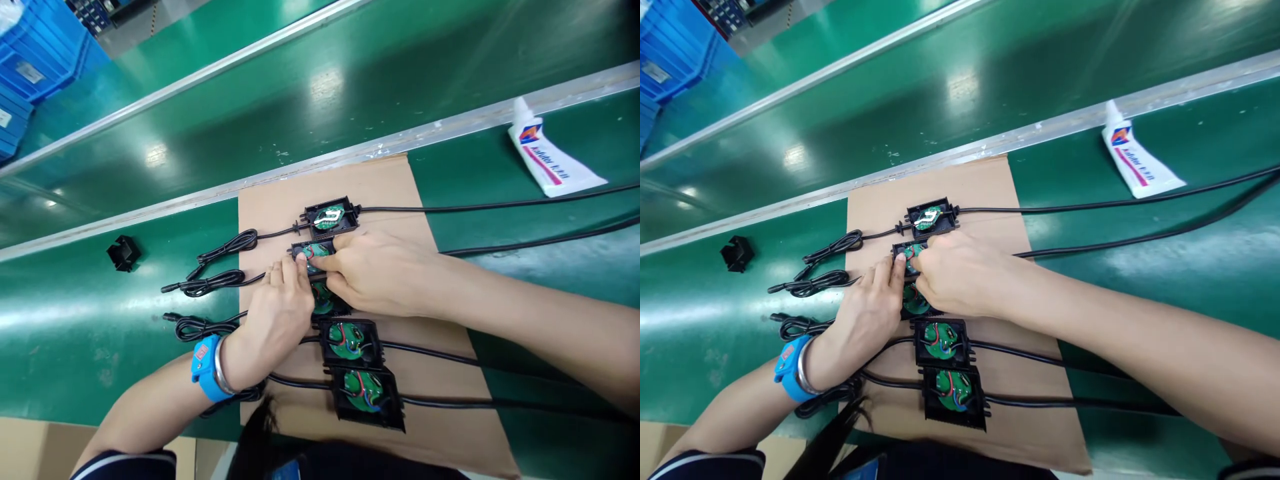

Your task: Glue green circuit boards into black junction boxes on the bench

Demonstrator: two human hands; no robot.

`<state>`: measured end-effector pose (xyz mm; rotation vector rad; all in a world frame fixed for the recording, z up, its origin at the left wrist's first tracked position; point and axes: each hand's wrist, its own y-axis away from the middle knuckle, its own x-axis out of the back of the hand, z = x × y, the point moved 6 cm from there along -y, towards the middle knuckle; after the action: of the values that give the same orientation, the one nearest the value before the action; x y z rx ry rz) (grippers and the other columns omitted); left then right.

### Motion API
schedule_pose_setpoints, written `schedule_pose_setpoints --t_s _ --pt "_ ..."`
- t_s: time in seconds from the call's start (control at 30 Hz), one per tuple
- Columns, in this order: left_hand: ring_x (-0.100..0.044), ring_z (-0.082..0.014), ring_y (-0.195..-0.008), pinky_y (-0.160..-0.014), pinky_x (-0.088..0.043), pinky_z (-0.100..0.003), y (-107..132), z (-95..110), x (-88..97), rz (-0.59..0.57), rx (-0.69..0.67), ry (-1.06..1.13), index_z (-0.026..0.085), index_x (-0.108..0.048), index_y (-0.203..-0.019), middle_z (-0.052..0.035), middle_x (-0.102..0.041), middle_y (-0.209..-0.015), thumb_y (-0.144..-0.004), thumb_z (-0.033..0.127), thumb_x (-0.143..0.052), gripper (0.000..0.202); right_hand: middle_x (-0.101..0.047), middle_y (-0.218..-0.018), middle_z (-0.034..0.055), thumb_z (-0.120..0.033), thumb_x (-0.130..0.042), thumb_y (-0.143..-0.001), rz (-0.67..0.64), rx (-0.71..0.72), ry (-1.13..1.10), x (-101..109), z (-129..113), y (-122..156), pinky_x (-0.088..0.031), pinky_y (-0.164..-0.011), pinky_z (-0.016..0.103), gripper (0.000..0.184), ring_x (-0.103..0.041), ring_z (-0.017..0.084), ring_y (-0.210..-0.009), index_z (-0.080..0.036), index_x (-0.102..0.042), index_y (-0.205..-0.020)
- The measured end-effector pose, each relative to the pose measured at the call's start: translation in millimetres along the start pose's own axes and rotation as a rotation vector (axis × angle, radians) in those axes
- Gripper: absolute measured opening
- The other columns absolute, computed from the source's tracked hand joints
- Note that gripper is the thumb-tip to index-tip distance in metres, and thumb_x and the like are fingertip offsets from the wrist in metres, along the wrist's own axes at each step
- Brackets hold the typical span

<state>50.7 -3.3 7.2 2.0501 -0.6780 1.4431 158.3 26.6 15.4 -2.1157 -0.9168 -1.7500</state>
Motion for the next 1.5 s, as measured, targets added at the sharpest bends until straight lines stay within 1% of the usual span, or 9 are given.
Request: schedule_pose_setpoints --t_s 0.2,0.3,0.47,0.63,0.8,1.0,1.1,1.27,1.5 --pt "-0.068 -0.0227 -0.087 -0.067 -0.059 -0.031 -5.2 -6.0 -2.4 -0.124 -0.013 0.082 0.003 -0.05 -0.141 -0.0159 -0.066 -0.105 -0.091 0.006 -0.044 0.05 -0.068 -0.075 0.0074 -0.022 -0.045 -0.087 0.057 -0.006 -0.163 2.1 13.9 8.0 -0.037 -0.063 0.031 0.032 -0.06 0.02 -0.066 -0.018 -0.072 -0.105" --pt "-0.067 -0.0211 -0.084 -0.067 -0.059 -0.032 0.9 -11.4 2.2 -0.048 -0.031 0.174 0.006 -0.053 -0.138 -0.0129 -0.066 -0.105 -0.089 0.006 -0.045 0.049 -0.069 -0.078 0.0031 -0.021 -0.053 -0.082 0.099 -0.057 -0.366 2.0 25.8 21.3 -0.041 -0.065 0.028 0.032 -0.062 0.017 -0.07 -0.016 -0.063 -0.112" --pt "-0.062 -0.0236 -0.094 -0.081 -0.057 -0.037 -3.1 -15.1 13.4 0.209 -0.096 0.338 0.007 -0.065 -0.108 -0.014 -0.065 -0.105 -0.094 0.015 -0.047 0.024 -0.065 -0.069 -0.0004 -0.02 -0.051 -0.082 0.108 -0.106 -0.472 -1.7 31.1 34.0 -0.038 -0.062 0.026 0.007 -0.056 0.013 -0.062 -0.019 -0.058 -0.084" --pt "-0.061 -0.0217 -0.102 -0.091 -0.052 -0.037 -14.7 -14.9 4.3 0.251 -0.274 0.464 0.014 -0.066 -0.102 -0.0077 -0.067 -0.111 -0.095 0.011 -0.051 0.017 -0.064 -0.07 0.0017 -0.02 -0.049 -0.085 0.07 -0.05 -0.336 -0.1 24.9 29.1 -0.035 -0.061 0.028 0.012 -0.052 0.014 -0.061 -0.019 -0.057 -0.076" --pt "-0.062 -0.0203 -0.102 -0.087 -0.052 -0.034 -9.8 -15.4 -1.0 0.308 -0.291 0.477 0.012 -0.065 -0.1 -0.0095 -0.068 -0.115 -0.094 0.006 -0.046 0.021 -0.062 -0.067 0.0022 -0.02 -0.043 -0.09 0.0 -0.014 -0.268 -5.0 27.0 27.2 -0.033 -0.059 0.028 0.023 -0.048 0.013 -0.057 -0.019 -0.051 -0.069" --pt "-0.064 -0.0198 -0.093 -0.083 -0.052 -0.034 -9.1 -12.0 1.2 0.306 -0.301 0.46 0.013 -0.064 -0.098 -0.0095 -0.069 -0.111 -0.096 0.008 -0.044 0.021 -0.061 -0.074 0.0055 -0.019 -0.04 -0.095 0.414 0.133 -0.095 -5.6 26.1 33.0 -0.039 -0.062 0.027 0.022 -0.052 0.015 -0.067 -0.017 -0.056 -0.079" --pt "-0.063 -0.0195 -0.088 -0.079 -0.051 -0.034 -10.4 -11.8 1.2 0.276 -0.278 0.432 0.013 -0.063 -0.108 -0.0086 -0.07 -0.102 -0.097 0.008 -0.04 0.026 -0.057 -0.07 0.0041 -0.018 -0.042 -0.095 0.5 0.126 0.036 -9.4 26.3 35.3 -0.036 -0.058 0.027 0.024 -0.049 0.014 -0.062 -0.017 -0.054 -0.075" --pt "-0.062 -0.0203 -0.089 -0.08 -0.049 -0.035 -10.9 -7.4 3.4 0.258 -0.285 0.39 0.013 -0.054 -0.133 -0.0088 -0.068 -0.104 -0.095 0.007 -0.041 0.041 -0.058 -0.07 0.0045 -0.014 -0.041 -0.095 0.396 0.142 0.143 -12.4 22.4 31.9 -0.033 -0.057 0.03 0.027 -0.049 0.015 -0.063 -0.018 -0.056 -0.073" --pt "-0.056 -0.021 -0.082 -0.073 -0.044 -0.036 -15.4 5.2 6.8 0.233 -0.294 0.267 0.009 -0.066 -0.11 -0.0091 -0.062 -0.094 -0.094 0.01 -0.044 0.027 -0.062 -0.076 0.0088 -0.003 -0.039 -0.092 0.314 0.157 0.261 -22.8 8.6 31.5 -0.028 -0.056 0.032 0.029 -0.049 0.019 -0.066 -0.014 -0.064 -0.086"
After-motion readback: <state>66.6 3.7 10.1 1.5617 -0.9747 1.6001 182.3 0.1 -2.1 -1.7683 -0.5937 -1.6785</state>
